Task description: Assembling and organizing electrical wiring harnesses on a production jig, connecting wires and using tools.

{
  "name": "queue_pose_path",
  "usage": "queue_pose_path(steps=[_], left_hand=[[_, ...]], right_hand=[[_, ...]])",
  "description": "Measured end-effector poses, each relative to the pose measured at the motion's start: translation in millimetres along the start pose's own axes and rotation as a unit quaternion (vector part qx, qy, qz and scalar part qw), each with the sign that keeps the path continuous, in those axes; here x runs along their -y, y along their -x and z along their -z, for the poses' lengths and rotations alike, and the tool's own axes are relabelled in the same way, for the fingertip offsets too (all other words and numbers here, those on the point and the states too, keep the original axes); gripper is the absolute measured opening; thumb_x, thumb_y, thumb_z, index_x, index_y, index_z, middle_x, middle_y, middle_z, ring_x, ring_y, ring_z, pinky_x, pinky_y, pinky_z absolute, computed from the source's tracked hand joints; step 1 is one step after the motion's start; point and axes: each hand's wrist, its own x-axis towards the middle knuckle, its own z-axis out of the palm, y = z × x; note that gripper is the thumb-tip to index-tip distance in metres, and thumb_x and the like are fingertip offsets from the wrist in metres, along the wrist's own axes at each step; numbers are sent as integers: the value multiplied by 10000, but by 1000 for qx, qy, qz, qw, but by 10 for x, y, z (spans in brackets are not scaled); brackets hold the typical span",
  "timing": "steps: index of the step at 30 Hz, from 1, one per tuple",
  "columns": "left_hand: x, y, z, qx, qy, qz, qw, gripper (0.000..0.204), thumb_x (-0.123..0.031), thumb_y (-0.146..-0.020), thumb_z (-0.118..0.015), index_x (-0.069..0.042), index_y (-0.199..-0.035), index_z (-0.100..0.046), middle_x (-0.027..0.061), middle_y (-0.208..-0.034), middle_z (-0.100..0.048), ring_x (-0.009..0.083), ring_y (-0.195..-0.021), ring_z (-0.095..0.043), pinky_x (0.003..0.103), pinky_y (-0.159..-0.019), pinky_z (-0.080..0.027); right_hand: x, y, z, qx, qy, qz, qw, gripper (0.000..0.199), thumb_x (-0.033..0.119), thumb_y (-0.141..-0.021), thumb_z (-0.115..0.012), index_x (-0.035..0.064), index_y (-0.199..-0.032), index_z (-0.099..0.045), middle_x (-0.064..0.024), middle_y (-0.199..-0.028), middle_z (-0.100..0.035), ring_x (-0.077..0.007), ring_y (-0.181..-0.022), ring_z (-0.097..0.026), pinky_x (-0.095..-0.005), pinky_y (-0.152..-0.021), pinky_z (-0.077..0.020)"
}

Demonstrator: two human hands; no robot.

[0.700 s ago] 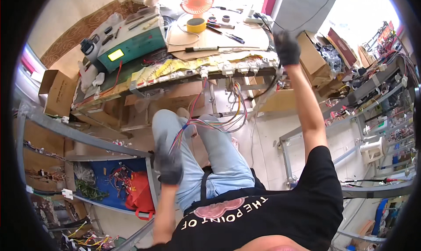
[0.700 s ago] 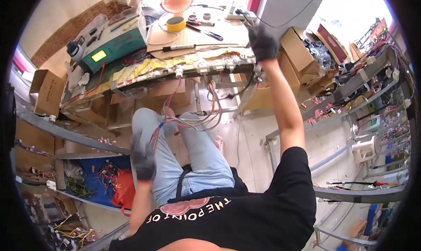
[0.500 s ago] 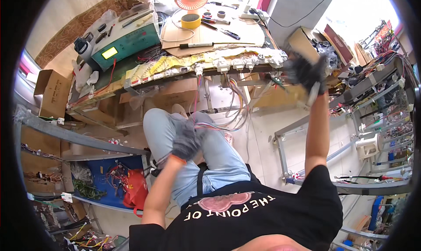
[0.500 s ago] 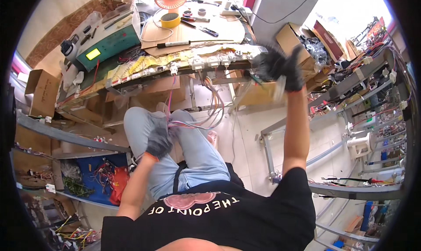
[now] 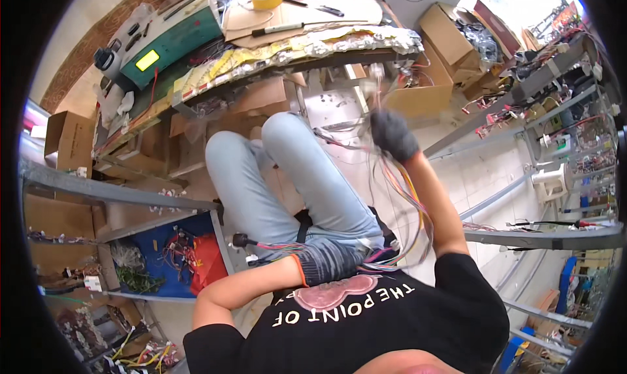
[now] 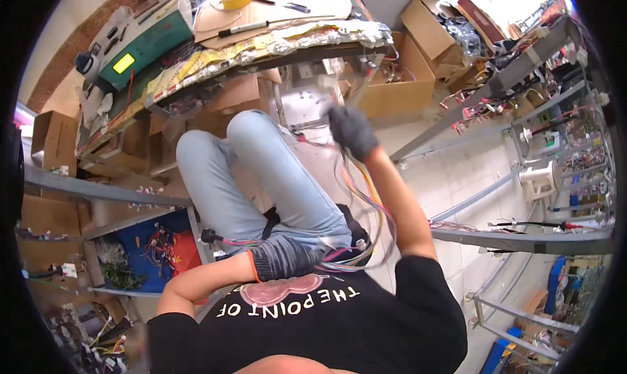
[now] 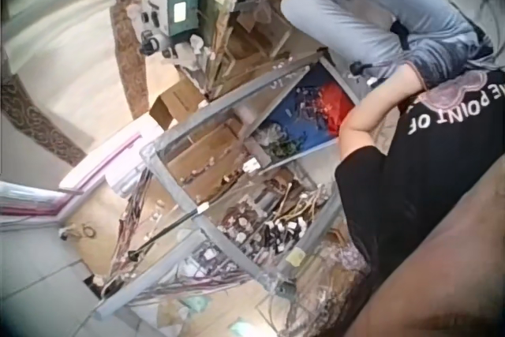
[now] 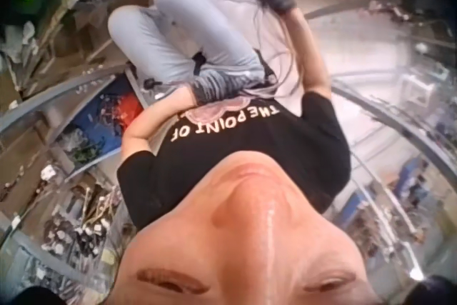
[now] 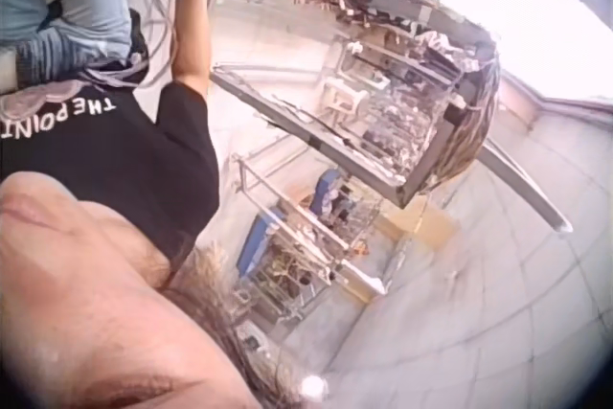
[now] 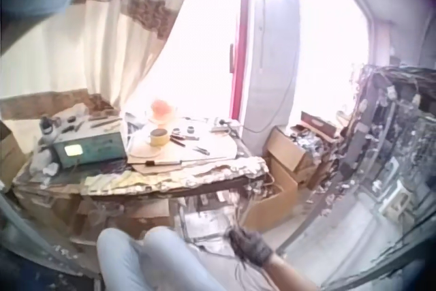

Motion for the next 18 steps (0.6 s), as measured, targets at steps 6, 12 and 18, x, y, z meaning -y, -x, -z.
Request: queue_pose_path(steps=[6,12,18], left_hand=[[462,320,248,-94,-47,103,989,247,-243,-788,-540,-56,-949,-556,155,-759,-592,338,-729,-584,412,-641,-453],[516,487,291,-158,-40,180,970,287,-313,-781,-573,-49,-886,-605,175,-776,-598,340,-715,-577,410,-630,-446],[969,1024,397,-254,10,257,932,333,-339,-766,-631,-12,-701,-620,193,-625,-563,348,-587,-554,403,-546,-420]], right_hand=[[-1010,764,675,336,-21,-81,938,361,185,-863,-410,114,-1208,-488,-137,-1175,-535,-236,-1056,-538,-333,-907,-423],[-2109,-1004,877,204,356,-155,899,232,237,-753,-527,52,-860,-619,-189,-789,-618,-350,-760,-597,-412,-679,-475],[-1430,-766,589,78,150,-248,954,231,273,-760,-591,47,-767,-640,-149,-689,-611,-298,-727,-613,-382,-637,-479]])
